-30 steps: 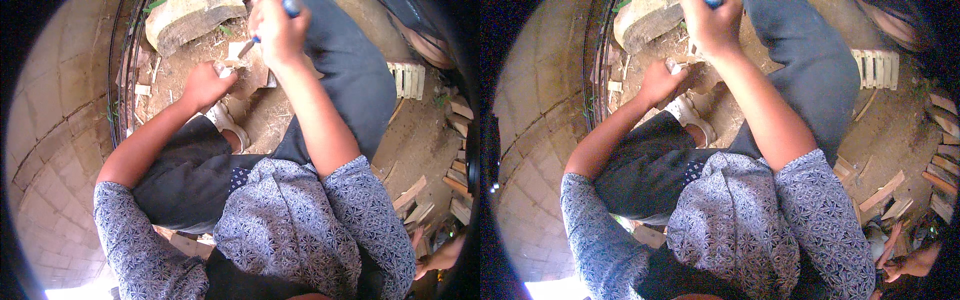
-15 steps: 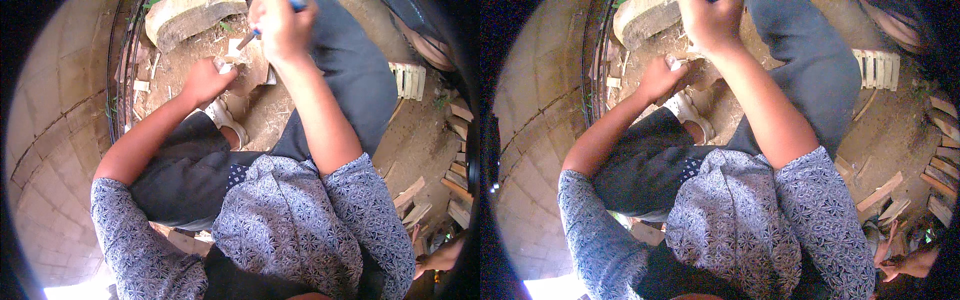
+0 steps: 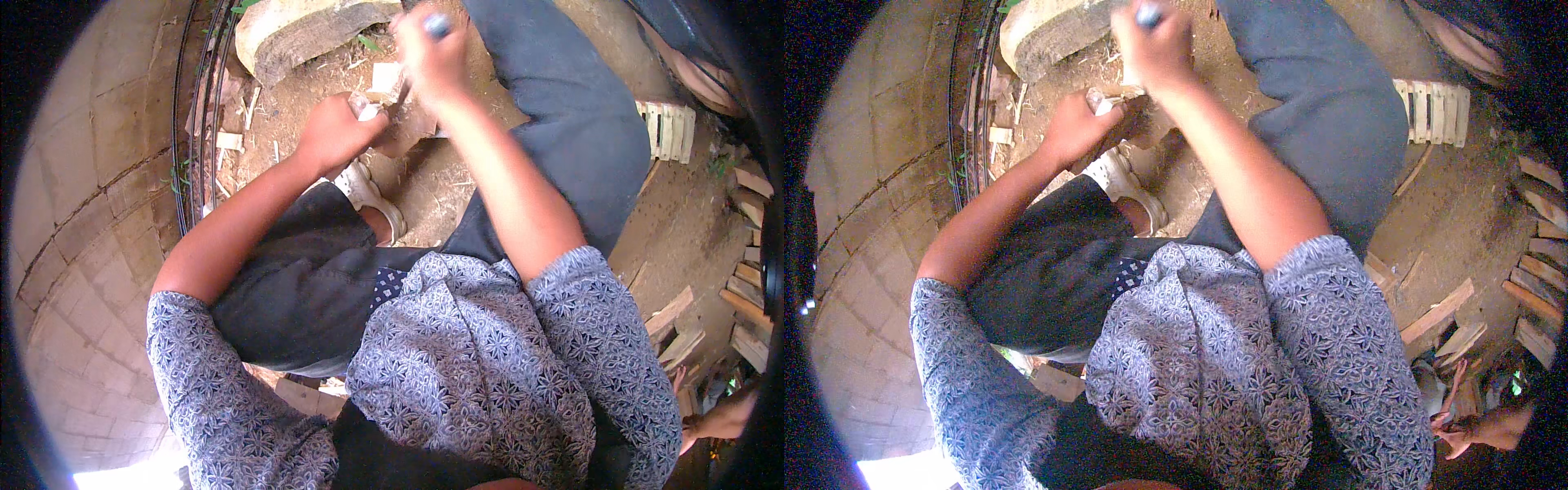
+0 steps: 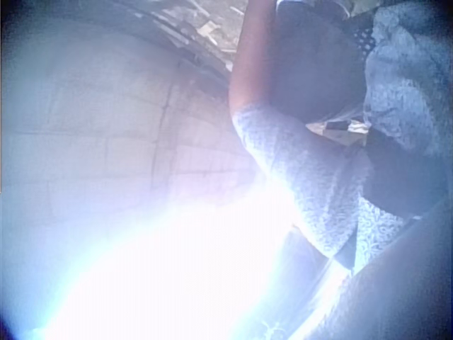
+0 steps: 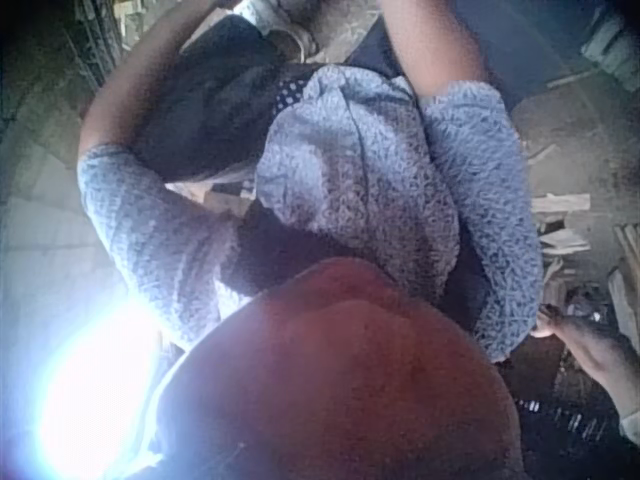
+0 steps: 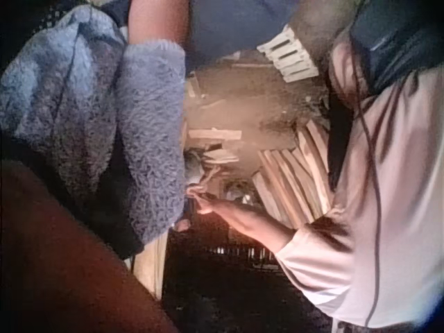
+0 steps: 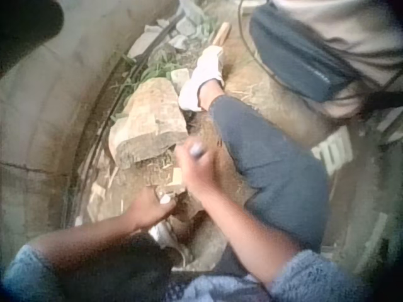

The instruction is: The person sits on the ground and uses a chisel to carve a small rectangular wooden block, repeatedly striking and scraping the wood to shape it. The person occasionally repositions the block and continues carving.

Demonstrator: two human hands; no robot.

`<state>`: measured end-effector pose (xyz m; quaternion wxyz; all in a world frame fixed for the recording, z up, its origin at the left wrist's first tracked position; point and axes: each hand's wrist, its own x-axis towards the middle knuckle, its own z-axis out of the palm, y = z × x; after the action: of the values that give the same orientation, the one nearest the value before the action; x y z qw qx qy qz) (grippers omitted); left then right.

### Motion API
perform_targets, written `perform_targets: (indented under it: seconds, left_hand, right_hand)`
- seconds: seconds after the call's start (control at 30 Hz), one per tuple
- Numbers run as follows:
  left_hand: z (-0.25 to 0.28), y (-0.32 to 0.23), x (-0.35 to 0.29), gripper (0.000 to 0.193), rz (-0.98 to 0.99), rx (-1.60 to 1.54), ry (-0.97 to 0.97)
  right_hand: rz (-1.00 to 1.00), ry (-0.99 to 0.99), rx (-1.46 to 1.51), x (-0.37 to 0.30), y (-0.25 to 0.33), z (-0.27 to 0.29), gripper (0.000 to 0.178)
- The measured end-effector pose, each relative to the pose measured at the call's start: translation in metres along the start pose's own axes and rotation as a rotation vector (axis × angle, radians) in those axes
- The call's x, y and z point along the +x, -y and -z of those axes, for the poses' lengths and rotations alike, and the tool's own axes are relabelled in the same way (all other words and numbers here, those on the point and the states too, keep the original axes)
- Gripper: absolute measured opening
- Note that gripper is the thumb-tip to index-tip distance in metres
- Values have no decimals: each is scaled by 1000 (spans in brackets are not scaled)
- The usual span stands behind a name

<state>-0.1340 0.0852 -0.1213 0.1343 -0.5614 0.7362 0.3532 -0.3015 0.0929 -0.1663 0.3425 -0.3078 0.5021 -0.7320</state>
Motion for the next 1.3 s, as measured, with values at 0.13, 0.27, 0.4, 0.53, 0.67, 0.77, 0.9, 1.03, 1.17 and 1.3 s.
perform_targets:
  seconds: [0.13,0.27,0.4,0.53,0.67,0.77,0.9,1.03,1.17,1.3]
  left_hand:
    - [2,1,-2,52,10,21,12]
    - [0,6,-2,53,4,-1,-22]
    - [4,-1,0,53,-8,21,12]
    - [-2,8,4,51,-35,15,-9]
    - [-3,12,0,49,-53,20,-72]
    - [6,0,-3,49,19,10,51]
    - [0,-1,1,48,-41,-18,-4]
    - [-4,9,-1,48,-15,77,-22]
    - [-1,7,-2,49,-28,-8,-7]
    - [-1,1,2,49,-38,-11,24]
  right_hand:
    - [-88,-50,-69,-9,-22,-4,27]
    - [-235,-123,361,17,42,-4,26]
    - [-187,-596,-241,19,48,-56,28]
    - [-175,-122,44,-1,-4,-9,27]
    - [-209,-91,328,10,31,-11,33]
    - [-136,-54,444,23,75,-7,36]
    - [59,-138,-26,-1,-16,-13,27]
    - [-216,-120,135,-10,3,-9,29]
    - [-116,-47,576,26,52,3,23]
    - [-25,-4,-13,-9,-20,2,27]
